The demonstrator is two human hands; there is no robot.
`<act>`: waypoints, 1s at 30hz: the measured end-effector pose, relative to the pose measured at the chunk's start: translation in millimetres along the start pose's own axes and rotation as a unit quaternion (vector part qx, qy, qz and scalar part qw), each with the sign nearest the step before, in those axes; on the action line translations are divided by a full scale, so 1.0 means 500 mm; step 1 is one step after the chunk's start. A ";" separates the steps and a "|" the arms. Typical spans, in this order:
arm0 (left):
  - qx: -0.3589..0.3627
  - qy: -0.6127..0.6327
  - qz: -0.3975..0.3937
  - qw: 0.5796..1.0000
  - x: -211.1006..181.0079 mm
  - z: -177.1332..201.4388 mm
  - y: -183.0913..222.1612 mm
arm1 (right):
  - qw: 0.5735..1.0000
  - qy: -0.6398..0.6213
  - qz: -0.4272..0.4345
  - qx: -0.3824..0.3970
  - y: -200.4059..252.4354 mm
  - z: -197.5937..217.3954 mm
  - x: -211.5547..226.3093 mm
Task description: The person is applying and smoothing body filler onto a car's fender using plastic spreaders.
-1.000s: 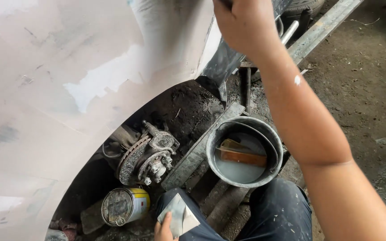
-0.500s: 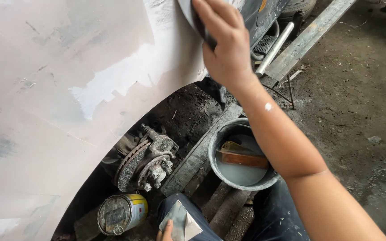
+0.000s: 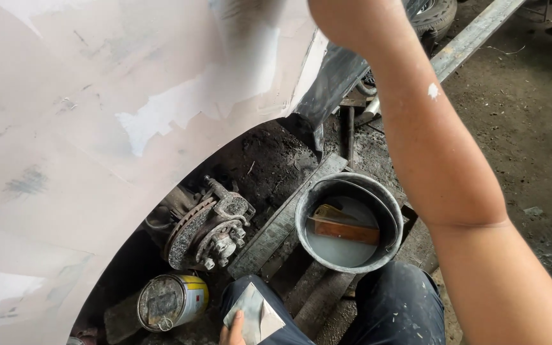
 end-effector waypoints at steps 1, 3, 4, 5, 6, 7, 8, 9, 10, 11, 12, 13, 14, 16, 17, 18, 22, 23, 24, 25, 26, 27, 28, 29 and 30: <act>0.000 0.001 0.003 1.000 -0.007 -0.004 0.001 | 1.000 0.000 0.001 0.003 0.007 -0.011 0.008; 0.031 0.123 0.083 0.988 -0.011 -0.013 0.005 | 0.993 0.013 0.092 -0.077 0.025 -0.029 0.030; 0.030 0.124 0.086 0.988 -0.009 -0.013 0.009 | 0.993 0.013 0.093 -0.074 0.042 -0.043 0.051; 0.032 0.097 0.082 0.991 -0.009 -0.014 0.014 | 0.986 -0.030 0.096 -0.129 0.060 -0.050 0.071; 0.036 0.068 0.076 0.994 -0.013 -0.012 0.014 | 0.975 -0.073 0.097 -0.186 0.081 -0.055 0.088; 0.036 0.067 0.077 0.994 -0.007 -0.005 0.009 | 0.975 -0.073 0.096 -0.185 0.091 -0.059 0.108; 0.067 0.082 0.064 0.992 -0.005 -0.003 0.001 | 0.962 -0.107 0.125 -0.219 0.104 -0.057 0.128; 0.098 0.096 0.052 0.989 -0.003 0.000 -0.004 | 0.945 -0.141 0.154 -0.252 0.117 -0.053 0.148; 0.098 0.097 0.051 0.989 -0.090 -0.011 0.021 | 0.945 -0.140 0.155 -0.253 0.122 -0.065 0.152; 0.049 0.151 0.143 0.977 -0.168 -0.018 0.049 | 0.943 -0.133 0.160 -0.260 0.129 -0.076 0.156; 0.000 0.204 0.235 0.950 -0.244 -0.027 0.087 | 0.941 -0.127 0.165 -0.266 0.138 -0.086 0.160; 0.001 0.205 0.236 0.950 -0.269 -0.016 0.092 | 0.941 -0.126 0.167 -0.265 0.148 -0.085 0.160; 0.007 -0.058 -0.076 0.995 -0.318 -0.002 0.101 | 0.945 -0.129 0.167 -0.249 0.161 -0.085 0.160; 0.020 -0.310 -0.372 0.875 -0.508 -0.056 0.131 | 0.950 -0.132 0.170 -0.228 0.197 -0.065 0.154; 0.068 0.081 -0.253 0.962 -0.647 -0.083 0.151 | 0.963 -0.152 0.161 -0.153 0.217 -0.051 0.149; 0.099 0.457 -0.088 0.879 -0.777 -0.093 0.195 | 0.970 -0.173 0.151 -0.074 0.240 -0.042 0.147; 0.107 0.480 -0.209 0.845 -0.930 -0.147 0.253 | 0.910 -0.374 0.173 0.047 0.425 0.002 0.212; 0.104 0.461 -0.243 0.847 -0.962 -0.152 0.278 | 0.885 -0.419 0.180 0.094 0.468 -0.003 0.226; 0.103 0.441 -0.279 0.847 -0.998 -0.159 0.299 | 0.857 -0.461 0.186 0.137 0.510 -0.005 0.240; 0.093 0.443 -0.274 0.849 -0.994 -0.149 0.303 | 0.853 -0.463 0.188 0.147 0.526 -0.019 0.234; 0.104 0.449 -0.287 0.840 -0.994 -0.140 0.304 | 0.866 -0.442 0.170 0.162 0.541 -0.035 0.227; 0.115 0.455 -0.300 0.831 -0.995 -0.131 0.307 | 0.878 -0.419 0.151 0.177 0.556 -0.049 0.220; 0.112 0.454 -0.300 0.832 -0.993 -0.121 0.311 | 0.876 -0.421 0.153 0.179 0.560 -0.053 0.215; 0.107 0.460 -0.300 0.829 -0.991 -0.112 0.314 | 0.890 -0.394 0.146 0.180 0.563 -0.058 0.210; 0.102 0.468 -0.299 0.825 -0.989 -0.106 0.315 | 0.903 -0.364 0.140 0.181 0.564 -0.063 0.202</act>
Point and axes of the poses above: each hand's wrist, its own y-axis away from the middle knuckle, its own z-axis out of the back of the hand, x = y × z, the point moved 2 cm from there along -y, towards the middle knuckle, and after that the axes turned 5 degrees about x, right-handed, at the moved point
